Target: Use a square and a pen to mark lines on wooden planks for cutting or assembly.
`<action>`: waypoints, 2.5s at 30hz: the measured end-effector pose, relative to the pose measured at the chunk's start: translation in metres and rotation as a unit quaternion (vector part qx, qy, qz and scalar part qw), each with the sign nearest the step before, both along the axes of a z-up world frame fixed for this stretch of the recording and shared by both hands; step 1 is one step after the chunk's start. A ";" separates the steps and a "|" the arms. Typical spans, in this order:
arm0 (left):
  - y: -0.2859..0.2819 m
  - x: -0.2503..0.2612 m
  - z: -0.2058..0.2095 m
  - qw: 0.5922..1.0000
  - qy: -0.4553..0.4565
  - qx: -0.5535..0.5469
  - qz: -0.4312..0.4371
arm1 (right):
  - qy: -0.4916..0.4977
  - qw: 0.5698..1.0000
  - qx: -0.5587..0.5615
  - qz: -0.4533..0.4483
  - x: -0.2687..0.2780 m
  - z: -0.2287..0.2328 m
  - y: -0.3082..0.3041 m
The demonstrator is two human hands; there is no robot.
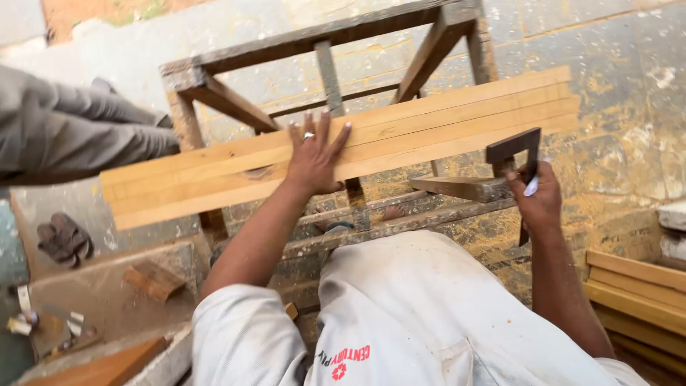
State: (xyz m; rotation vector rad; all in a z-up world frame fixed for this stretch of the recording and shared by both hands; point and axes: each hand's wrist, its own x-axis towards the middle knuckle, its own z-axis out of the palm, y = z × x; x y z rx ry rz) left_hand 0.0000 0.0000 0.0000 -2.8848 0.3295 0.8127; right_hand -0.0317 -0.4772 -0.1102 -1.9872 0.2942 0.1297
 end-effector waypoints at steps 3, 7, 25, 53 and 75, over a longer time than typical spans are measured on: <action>-0.001 -0.001 0.007 1.000 -0.007 0.009 -0.009 | 0.055 0.994 -0.093 -0.021 -0.002 0.037 0.020; 0.001 0.014 0.008 0.998 0.011 0.050 -0.046 | 0.031 0.997 -0.053 -0.040 -0.006 0.035 0.025; 0.039 0.077 -0.004 0.998 -0.062 -0.026 -0.012 | 0.051 0.995 -0.078 -0.042 -0.019 0.052 0.058; -0.113 -0.024 0.077 0.694 0.225 -0.643 0.232 | -0.169 0.956 -0.113 0.213 0.049 0.152 0.077; -0.266 0.053 -0.022 0.898 -0.340 -0.239 0.145 | -0.202 0.949 0.111 0.214 0.174 0.083 -0.124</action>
